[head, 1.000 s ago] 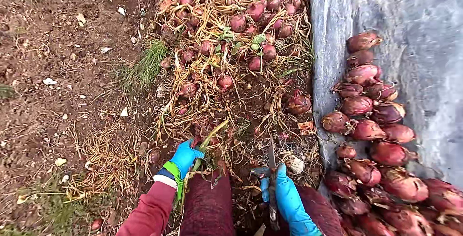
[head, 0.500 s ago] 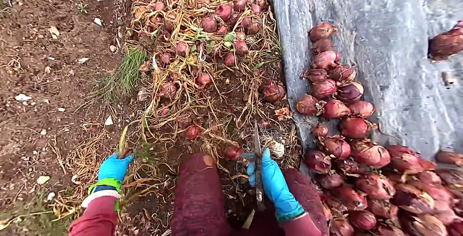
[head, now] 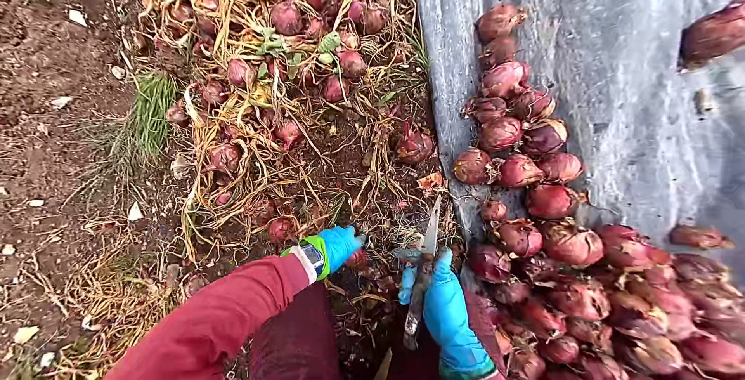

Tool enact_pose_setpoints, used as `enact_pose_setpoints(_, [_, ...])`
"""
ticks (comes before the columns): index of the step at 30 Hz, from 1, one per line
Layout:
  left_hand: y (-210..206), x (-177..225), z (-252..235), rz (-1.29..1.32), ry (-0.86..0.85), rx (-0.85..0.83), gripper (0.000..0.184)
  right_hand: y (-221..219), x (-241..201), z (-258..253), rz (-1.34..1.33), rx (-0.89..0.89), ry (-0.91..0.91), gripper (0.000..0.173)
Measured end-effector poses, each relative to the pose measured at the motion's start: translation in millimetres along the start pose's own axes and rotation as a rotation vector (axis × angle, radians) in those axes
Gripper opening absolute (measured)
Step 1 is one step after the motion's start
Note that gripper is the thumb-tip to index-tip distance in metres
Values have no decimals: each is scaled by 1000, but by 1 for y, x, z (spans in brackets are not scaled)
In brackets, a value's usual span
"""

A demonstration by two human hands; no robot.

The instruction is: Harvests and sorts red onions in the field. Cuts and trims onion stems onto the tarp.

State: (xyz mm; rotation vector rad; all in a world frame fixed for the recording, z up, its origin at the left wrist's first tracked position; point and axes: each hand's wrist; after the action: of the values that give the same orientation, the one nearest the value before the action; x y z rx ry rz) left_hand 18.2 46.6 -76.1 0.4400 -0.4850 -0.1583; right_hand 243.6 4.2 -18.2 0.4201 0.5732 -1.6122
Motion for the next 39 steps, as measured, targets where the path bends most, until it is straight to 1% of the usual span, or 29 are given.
enact_pose_setpoints(1, [4, -12, 4, 111, 121, 17, 82, 3, 2, 4, -50, -14, -14, 89])
enact_pose_setpoints(2, [10, -19, 14, 184, 228, 53, 79, 4, 6, 8, -95, -22, -36, 90])
enact_pose_setpoints(3, [18, -21, 26, 256, 313, 103, 70, 3, 11, 10, -124, -17, -77, 91])
enact_pose_setpoints(4, [26, -20, 42, 341, 363, 163, 67, 2, 18, 12, -135, -19, -135, 93])
enact_pose_setpoints(5, [33, -15, 59, 413, 370, 233, 65, -1, 25, 13, -127, -44, -187, 95])
enact_pose_setpoints(6, [39, -7, 79, 473, 337, 324, 63, -4, 32, 14, -95, -98, -204, 95])
enact_pose_setpoints(7, [45, 4, 97, 506, 272, 419, 62, -8, 36, 16, -61, -182, -170, 94])
enact_pose_setpoints(8, [48, 17, 113, 523, 195, 510, 59, -11, 38, 20, -33, -281, -93, 89])
enact_pose_setpoints(10, [55, 39, 141, 510, 40, 596, 55, -17, 25, 33, 0, -448, 107, 88])
enact_pose_setpoints(11, [58, 48, 152, 501, -28, 587, 57, -19, 13, 42, 22, -471, 198, 88])
enact_pose_setpoints(12, [57, 57, 161, 496, -94, 559, 59, -21, 1, 50, 71, -449, 292, 85])
enact_pose_setpoints(14, [55, 67, 175, 509, -183, 477, 59, -19, -17, 66, 245, -344, 435, 86])
enact_pose_setpoints(15, [57, 68, 180, 491, -193, 473, 56, -16, -24, 71, 321, -312, 454, 88])
enact_pose_setpoints(17, [73, 65, 186, 407, -139, 530, 45, -7, -38, 74, 387, -335, 406, 88])
enact_pose_setpoints(20, [101, 76, 170, 329, -117, 634, 41, 10, -38, 59, 278, -359, 369, 88])
enact_pose_setpoints(23, [122, 79, 124, 364, -90, 594, 41, 41, -41, 39, 123, -336, 361, 87])
enact_pose_setpoints(25, [142, 65, 90, 340, 31, 597, 45, 64, -42, 29, 42, -295, 362, 86])
enact_pose_setpoints(27, [157, 58, 68, 350, 128, 657, 49, 82, -43, 16, 97, -203, 276, 86])
enact_pose_setpoints(28, [161, 68, 64, 333, 116, 664, 49, 88, -43, 7, 191, -202, 200, 85])
enact_pose_setpoints(29, [167, 84, 61, 254, 68, 620, 49, 94, -45, -4, 296, -250, 151, 84])
enact_pose_setpoints(30, [167, 109, 59, 127, 13, 513, 50, 99, -45, -9, 392, -315, 135, 86])
enact_pose_setpoints(31, [164, 139, 60, -7, -29, 348, 49, 100, -47, -7, 447, -347, 150, 88])
enact_pose_setpoints(32, [162, 168, 57, -94, -78, 199, 46, 99, -54, -4, 458, -327, 196, 89])
enact_pose_setpoints(33, [160, 188, 53, -122, -133, 113, 44, 100, -58, 0, 446, -261, 255, 89])
enact_pose_setpoints(34, [154, 198, 50, -115, -172, 111, 42, 102, -54, 8, 383, -183, 314, 89])
enact_pose_setpoints(35, [148, 199, 50, -91, -176, 167, 41, 106, -46, 16, 294, -109, 380, 88])
enact_pose_setpoints(36, [142, 190, 52, -48, -134, 247, 40, 109, -40, 19, 167, -75, 440, 87])
enact_pose_setpoints(37, [134, 170, 59, 9, -43, 320, 43, 107, -37, 19, 8, -58, 470, 87])
enact_pose_setpoints(39, [101, 108, 86, 205, 233, 445, 49, 106, -48, 19, -308, -27, 473, 84])
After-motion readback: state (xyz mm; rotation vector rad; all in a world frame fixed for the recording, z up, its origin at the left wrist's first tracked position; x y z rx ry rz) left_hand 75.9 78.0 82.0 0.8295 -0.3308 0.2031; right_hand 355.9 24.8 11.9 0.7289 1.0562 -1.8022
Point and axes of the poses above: each hand's wrist, its own z-axis away from the middle knuckle, its own y-axis out of the back of the hand, x = y × z, and after that the axes turned 6 degrees about -y, right-handed
